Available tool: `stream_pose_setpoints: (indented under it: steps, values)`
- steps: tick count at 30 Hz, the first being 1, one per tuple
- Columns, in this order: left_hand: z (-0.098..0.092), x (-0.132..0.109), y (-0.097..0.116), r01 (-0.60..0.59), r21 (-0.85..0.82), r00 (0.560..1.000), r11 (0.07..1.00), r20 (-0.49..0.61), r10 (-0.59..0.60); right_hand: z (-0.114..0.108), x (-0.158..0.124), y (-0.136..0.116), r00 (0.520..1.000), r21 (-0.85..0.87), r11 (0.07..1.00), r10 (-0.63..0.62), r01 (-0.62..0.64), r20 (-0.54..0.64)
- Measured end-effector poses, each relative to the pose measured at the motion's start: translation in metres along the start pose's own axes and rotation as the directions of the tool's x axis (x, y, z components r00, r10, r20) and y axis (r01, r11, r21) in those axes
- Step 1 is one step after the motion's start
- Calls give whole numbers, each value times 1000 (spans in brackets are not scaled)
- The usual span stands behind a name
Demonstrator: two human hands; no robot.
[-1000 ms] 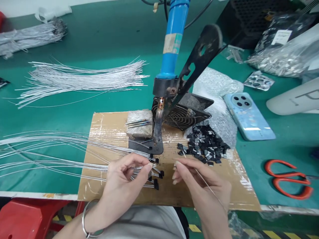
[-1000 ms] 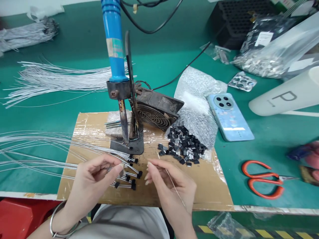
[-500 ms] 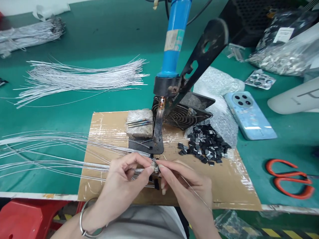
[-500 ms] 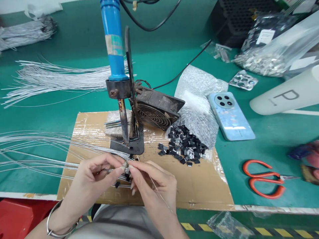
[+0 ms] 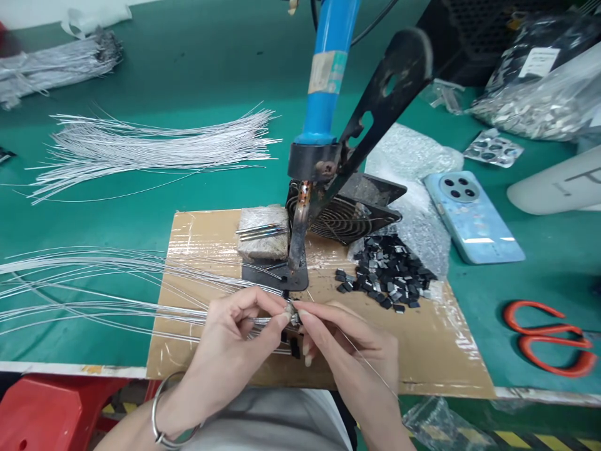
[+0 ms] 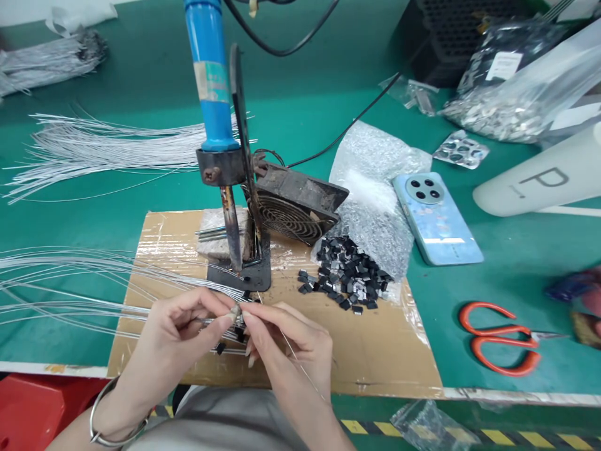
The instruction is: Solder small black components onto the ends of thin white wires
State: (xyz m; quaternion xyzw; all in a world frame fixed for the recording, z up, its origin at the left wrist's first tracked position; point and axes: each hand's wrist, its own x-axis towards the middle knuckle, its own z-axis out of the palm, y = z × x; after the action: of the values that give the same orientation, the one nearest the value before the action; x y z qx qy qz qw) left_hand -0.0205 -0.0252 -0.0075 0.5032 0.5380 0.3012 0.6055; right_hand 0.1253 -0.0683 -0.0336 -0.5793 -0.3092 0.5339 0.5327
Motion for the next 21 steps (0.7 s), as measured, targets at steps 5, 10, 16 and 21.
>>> stream_pose_setpoints:
  steps: [5,10,16,21]
  values:
    - [1,1,-1,16,16,1000,1000,-9,-16,-2,-2,4,995,-99,991,-95,93,-15]
    - [2,4,-1,22,62,999,998,-38,-20,-5,-9,1,993,-222,969,-115,105,-34]
    - [3,7,0,-1,86,998,996,-64,6,-13,-10,0,984,-328,933,-170,146,-47]
    - [3,12,-2,-10,71,996,997,-91,17,-16,-3,-4,951,-341,891,-308,298,27]
